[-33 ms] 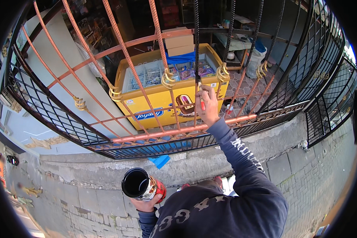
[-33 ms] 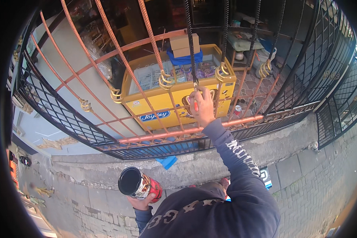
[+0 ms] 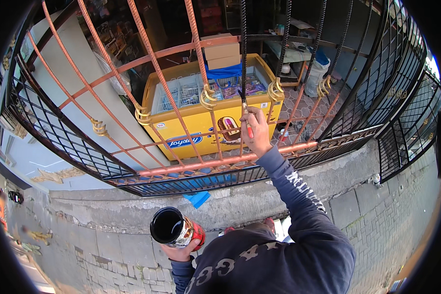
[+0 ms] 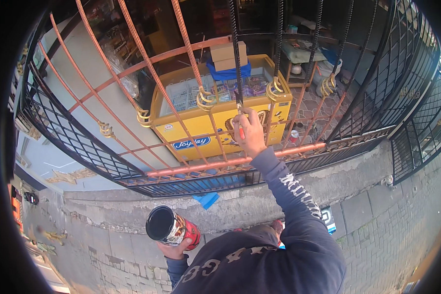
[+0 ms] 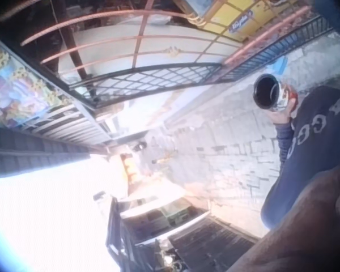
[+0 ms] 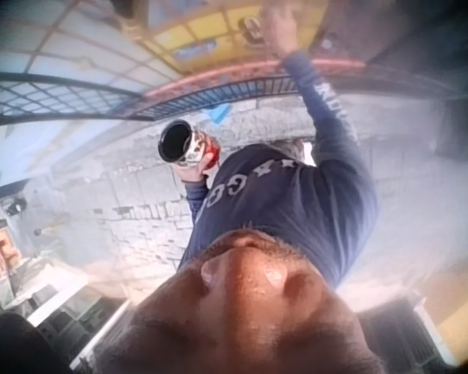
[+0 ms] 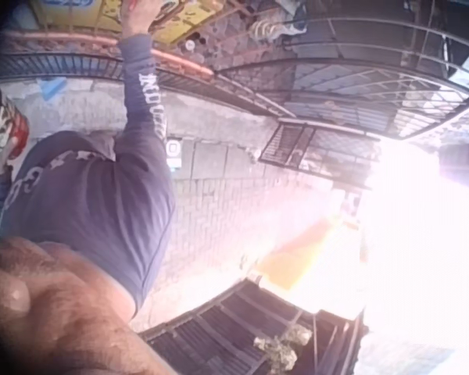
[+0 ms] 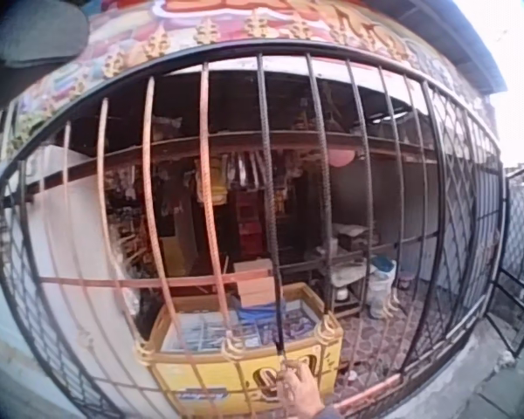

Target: The person paints the vertical bars of a metal security gate black using a paintbrush and a paint can. They repeatedly dip the brush into the can and apply paint to different sections of the gate.

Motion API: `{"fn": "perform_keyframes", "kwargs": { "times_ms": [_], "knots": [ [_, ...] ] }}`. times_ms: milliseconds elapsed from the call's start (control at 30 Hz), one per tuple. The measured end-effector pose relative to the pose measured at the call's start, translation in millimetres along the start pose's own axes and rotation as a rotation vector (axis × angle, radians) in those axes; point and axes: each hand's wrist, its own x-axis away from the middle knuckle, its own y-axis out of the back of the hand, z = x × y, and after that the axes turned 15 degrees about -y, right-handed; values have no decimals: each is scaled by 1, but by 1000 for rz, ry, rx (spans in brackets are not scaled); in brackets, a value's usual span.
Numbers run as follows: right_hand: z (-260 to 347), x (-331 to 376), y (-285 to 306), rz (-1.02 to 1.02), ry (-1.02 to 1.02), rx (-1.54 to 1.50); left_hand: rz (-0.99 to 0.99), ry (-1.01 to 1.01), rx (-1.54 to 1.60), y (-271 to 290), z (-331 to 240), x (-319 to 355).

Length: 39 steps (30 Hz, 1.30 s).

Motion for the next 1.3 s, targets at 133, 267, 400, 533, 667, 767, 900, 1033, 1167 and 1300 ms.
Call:
{"fn": "perform_keyframes", "kwargs": {
  "times_ms": [133, 267, 400, 533, 667, 767, 900, 1033, 1167, 1300],
  "knots": [
    [-9, -3, -4, -224, -264, -66, -9, -68, -24, -4, 4, -5],
    [-7, 0, -26, -147, -301, -206, 12, -26, -19, -5, 9, -5],
    [-5, 12, -36, -261, -383, -274, 56, -44, -1, -7, 12, -9],
    [-12, 18, -36, -105, -383, -306, 74, -38, -25, -12, 12, -8],
    [-18, 19, -32, -274, -393, -271, 74, -69, 23, -15, 14, -10],
    [-14, 19, -32, -136, -392, -225, 88, -65, -12, -12, 15, -8],
    [-9, 17, -26, 13, -297, -227, 97, -84, -4, -10, 19, -8],
    [-14, 8, -22, 38, -307, -155, 77, -128, -31, -10, 19, -6],
    [-17, 7, -23, -23, -108, -103, 61, -89, -1, -10, 16, -5],
    [-22, 8, -15, 42, -312, -111, 55, -61, -47, -8, 8, -3]
  ]
}}
